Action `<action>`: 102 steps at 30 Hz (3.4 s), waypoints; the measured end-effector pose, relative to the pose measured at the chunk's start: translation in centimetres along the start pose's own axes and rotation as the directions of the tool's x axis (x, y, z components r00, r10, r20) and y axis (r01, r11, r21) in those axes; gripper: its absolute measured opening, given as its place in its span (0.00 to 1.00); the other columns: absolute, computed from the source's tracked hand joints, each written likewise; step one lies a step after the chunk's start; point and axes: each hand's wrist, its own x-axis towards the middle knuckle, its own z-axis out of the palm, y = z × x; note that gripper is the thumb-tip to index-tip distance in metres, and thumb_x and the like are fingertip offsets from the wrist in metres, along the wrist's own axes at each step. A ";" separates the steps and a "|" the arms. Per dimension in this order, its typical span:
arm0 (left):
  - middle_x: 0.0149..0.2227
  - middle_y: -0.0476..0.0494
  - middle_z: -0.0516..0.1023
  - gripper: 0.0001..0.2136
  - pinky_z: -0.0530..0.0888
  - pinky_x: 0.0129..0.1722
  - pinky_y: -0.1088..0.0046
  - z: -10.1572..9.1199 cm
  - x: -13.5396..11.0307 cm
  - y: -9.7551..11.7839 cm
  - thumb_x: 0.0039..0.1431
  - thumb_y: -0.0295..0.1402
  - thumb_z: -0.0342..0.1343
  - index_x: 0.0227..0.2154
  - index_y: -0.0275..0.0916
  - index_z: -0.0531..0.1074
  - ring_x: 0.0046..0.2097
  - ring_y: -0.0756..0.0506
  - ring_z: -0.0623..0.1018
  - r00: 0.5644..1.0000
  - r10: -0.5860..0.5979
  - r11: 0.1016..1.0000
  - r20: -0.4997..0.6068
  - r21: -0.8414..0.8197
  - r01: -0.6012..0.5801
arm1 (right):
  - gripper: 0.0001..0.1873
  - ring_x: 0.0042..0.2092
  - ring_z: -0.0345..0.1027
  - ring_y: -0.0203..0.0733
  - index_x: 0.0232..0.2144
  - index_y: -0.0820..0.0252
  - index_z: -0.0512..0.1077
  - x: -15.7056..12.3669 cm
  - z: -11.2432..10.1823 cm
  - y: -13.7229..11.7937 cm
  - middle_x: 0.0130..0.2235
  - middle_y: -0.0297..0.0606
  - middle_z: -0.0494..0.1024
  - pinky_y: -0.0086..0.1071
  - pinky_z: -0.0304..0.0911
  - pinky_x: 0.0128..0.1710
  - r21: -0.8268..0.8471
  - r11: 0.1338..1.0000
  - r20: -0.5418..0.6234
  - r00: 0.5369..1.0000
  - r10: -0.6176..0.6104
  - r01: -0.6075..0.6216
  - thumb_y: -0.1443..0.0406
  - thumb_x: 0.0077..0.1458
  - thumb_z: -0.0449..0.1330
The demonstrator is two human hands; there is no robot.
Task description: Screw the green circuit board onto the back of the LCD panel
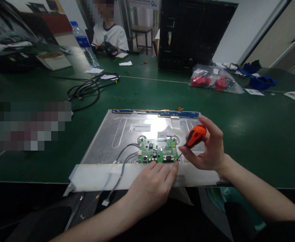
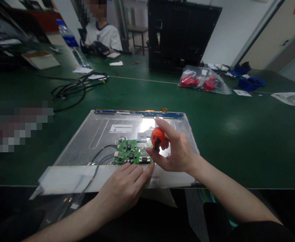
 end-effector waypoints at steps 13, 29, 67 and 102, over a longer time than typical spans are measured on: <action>0.31 0.44 0.77 0.15 0.73 0.32 0.64 0.1 0.1 -0.1 0.68 0.22 0.45 0.54 0.26 0.69 0.31 0.43 0.77 0.999 0.019 1.000 -0.045 0.005 -0.019 | 0.47 0.24 0.68 0.36 0.72 0.48 0.48 0.0 -0.1 -0.1 0.45 0.39 0.77 0.32 0.71 0.17 0.015 1.000 -0.002 1.000 0.006 -0.006 0.69 0.56 0.64; 0.32 0.44 0.77 0.16 0.74 0.31 0.63 0.2 0.0 -0.1 0.68 0.22 0.44 0.55 0.26 0.69 0.30 0.42 0.77 0.998 0.026 1.000 -0.049 0.003 -0.026 | 0.48 0.24 0.69 0.34 0.72 0.52 0.47 0.2 0.0 -0.2 0.41 0.35 0.77 0.31 0.75 0.22 0.073 0.997 0.011 1.000 0.019 -0.019 0.73 0.55 0.63; 0.32 0.44 0.76 0.17 0.73 0.32 0.64 0.2 0.0 -0.1 0.67 0.21 0.45 0.55 0.26 0.69 0.30 0.43 0.76 0.998 0.019 1.000 -0.057 0.006 -0.018 | 0.43 0.22 0.62 0.34 0.72 0.50 0.48 0.5 -0.2 -0.1 0.36 0.31 0.74 0.28 0.65 0.16 -0.058 0.998 -0.015 0.999 0.032 -0.032 0.61 0.62 0.63; 0.32 0.43 0.77 0.16 0.73 0.32 0.64 0.0 0.1 -0.1 0.68 0.22 0.46 0.55 0.26 0.69 0.31 0.43 0.77 0.999 0.017 1.000 -0.036 0.005 -0.017 | 0.44 0.29 0.72 0.36 0.70 0.50 0.54 -0.3 -0.2 -0.1 0.51 0.41 0.74 0.33 0.76 0.25 0.055 0.998 -0.052 0.998 0.025 -0.022 0.72 0.54 0.63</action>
